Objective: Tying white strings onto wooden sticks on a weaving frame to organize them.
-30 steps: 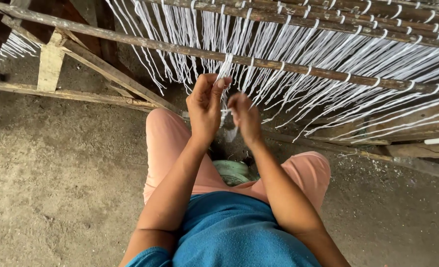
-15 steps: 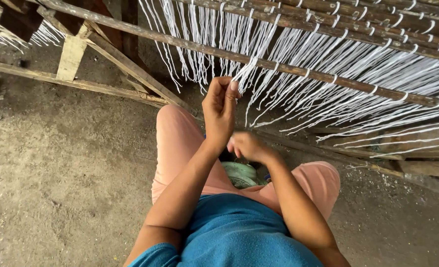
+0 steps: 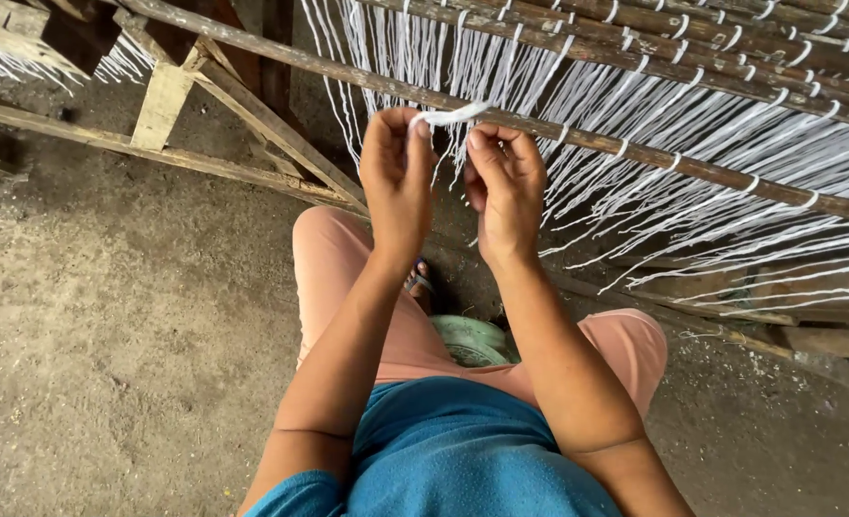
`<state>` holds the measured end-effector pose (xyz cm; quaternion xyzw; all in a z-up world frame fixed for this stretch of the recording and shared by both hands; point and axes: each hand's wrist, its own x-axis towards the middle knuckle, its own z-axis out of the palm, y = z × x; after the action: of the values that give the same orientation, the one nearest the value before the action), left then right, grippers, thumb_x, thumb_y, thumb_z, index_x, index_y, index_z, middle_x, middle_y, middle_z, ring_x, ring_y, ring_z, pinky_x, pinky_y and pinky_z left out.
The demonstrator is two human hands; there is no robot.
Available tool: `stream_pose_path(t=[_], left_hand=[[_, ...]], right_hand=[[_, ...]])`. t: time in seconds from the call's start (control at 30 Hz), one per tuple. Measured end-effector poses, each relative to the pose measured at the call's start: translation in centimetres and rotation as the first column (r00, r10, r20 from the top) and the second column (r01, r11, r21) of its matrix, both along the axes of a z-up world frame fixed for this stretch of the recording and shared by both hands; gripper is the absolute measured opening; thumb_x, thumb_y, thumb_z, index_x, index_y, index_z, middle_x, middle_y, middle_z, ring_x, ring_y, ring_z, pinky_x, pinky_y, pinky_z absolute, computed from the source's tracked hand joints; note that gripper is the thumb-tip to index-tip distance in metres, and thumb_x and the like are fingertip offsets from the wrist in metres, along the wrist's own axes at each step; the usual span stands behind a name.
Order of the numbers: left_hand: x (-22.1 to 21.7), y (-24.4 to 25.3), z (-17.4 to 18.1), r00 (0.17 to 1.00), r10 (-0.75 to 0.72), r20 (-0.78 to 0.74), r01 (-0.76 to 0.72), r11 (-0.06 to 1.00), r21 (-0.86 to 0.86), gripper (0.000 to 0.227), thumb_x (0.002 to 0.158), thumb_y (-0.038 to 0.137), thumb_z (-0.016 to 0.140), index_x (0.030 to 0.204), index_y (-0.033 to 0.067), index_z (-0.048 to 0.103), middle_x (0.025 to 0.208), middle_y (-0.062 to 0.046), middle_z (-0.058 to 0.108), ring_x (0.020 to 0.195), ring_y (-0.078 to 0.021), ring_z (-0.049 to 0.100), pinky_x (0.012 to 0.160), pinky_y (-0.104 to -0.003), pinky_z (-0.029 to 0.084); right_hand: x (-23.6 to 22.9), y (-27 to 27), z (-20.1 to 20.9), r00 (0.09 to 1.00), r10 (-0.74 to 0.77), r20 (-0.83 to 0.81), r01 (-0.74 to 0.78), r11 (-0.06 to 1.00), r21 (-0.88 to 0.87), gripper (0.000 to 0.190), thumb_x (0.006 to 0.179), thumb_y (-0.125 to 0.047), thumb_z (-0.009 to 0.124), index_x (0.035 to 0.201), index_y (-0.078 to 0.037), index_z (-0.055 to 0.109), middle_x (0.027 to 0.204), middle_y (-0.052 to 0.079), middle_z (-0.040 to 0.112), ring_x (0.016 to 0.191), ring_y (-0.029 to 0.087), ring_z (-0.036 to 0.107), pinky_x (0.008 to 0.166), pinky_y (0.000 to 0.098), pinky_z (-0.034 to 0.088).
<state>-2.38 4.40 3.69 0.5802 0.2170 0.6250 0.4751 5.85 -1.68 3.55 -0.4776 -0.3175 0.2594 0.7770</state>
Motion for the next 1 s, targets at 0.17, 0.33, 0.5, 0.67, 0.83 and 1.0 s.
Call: stream_pose_path(t=[0.17,0.33,0.5,0.67,0.83,1.0], left_hand=[[-1.1,0.5,-0.3,0.997,-0.031,0.068,0.037,0.996,-0.085,0.002,0.103,0.005,0.057,0.105,0.0034,0.057,0.085,-0.002,0.056,0.075,-0.0094,0.057,0.071,-0.027,0.047],[-1.6,-1.1,-0.8,0.985,-0.095,0.143,0.124,0.970,-0.207,0.010,0.100,0.011,0.064,0.103,0.0036,0.059,0.085,-0.004,0.061,0.071,-0.0106,0.060,0.067,-0.025,0.045],[-1.5,-0.8,-1.4,0.951,-0.120,0.284,0.198,0.944,-0.265,0.009,0.099,0.013,0.060,0.101,0.0058,0.055,0.083,-0.006,0.060,0.062,-0.0115,0.057,0.060,-0.025,0.036],[-1.2,-0.6,-2.3,0.959,-0.158,0.236,0.208,0.956,-0.206,0.016,0.102,0.017,0.065,0.106,0.0028,0.059,0.083,-0.007,0.059,0.065,-0.0113,0.057,0.061,-0.024,0.044],[-1.5,-0.7,-3.3,0.968,-0.196,0.159,0.224,0.957,-0.186,0.015,0.099,0.013,0.069,0.104,0.0006,0.063,0.077,-0.004,0.060,0.063,-0.0089,0.057,0.060,-0.022,0.045],[-2.2,-0.8,-3.4,0.968,-0.224,0.117,0.244,0.948,-0.204,0.015,0.103,0.014,0.065,0.103,-0.0012,0.064,0.079,-0.008,0.062,0.063,-0.0113,0.058,0.060,-0.024,0.047]], right_hand=[[-1.5,1.1,1.1,0.994,0.112,0.020,-0.111,0.993,-0.052,0.016,0.101,-0.020,0.069,0.109,-0.008,0.064,0.091,0.002,0.060,0.066,0.008,0.059,0.039,0.0146,0.038],[-1.3,2.0,-0.2,0.993,0.105,0.060,-0.100,0.992,-0.080,0.014,0.102,-0.016,0.069,0.108,-0.005,0.064,0.088,0.004,0.063,0.065,0.007,0.060,0.037,0.0143,0.039],[-0.8,1.5,-1.3,0.991,0.133,0.013,-0.133,0.991,0.012,0.007,0.105,-0.013,0.061,0.105,-0.007,0.057,0.086,0.002,0.056,0.072,0.009,0.054,0.048,0.0171,0.042],[-0.1,1.5,-2.3,0.988,0.152,-0.010,-0.151,0.985,0.083,0.010,0.106,-0.018,0.059,0.104,-0.010,0.054,0.092,0.001,0.056,0.083,0.010,0.058,0.068,0.0201,0.049],[-0.9,0.4,-0.5,0.967,0.250,-0.046,-0.242,0.962,0.128,0.015,0.107,-0.027,0.057,0.106,-0.013,0.050,0.106,0.004,0.057,0.098,0.012,0.058,0.084,0.0220,0.047],[0.7,1.3,-1.8,0.950,0.298,0.096,-0.300,0.954,0.011,0.007,0.106,-0.010,0.059,0.112,-0.006,0.056,0.102,0.005,0.059,0.086,0.010,0.057,0.076,0.0231,0.052]])
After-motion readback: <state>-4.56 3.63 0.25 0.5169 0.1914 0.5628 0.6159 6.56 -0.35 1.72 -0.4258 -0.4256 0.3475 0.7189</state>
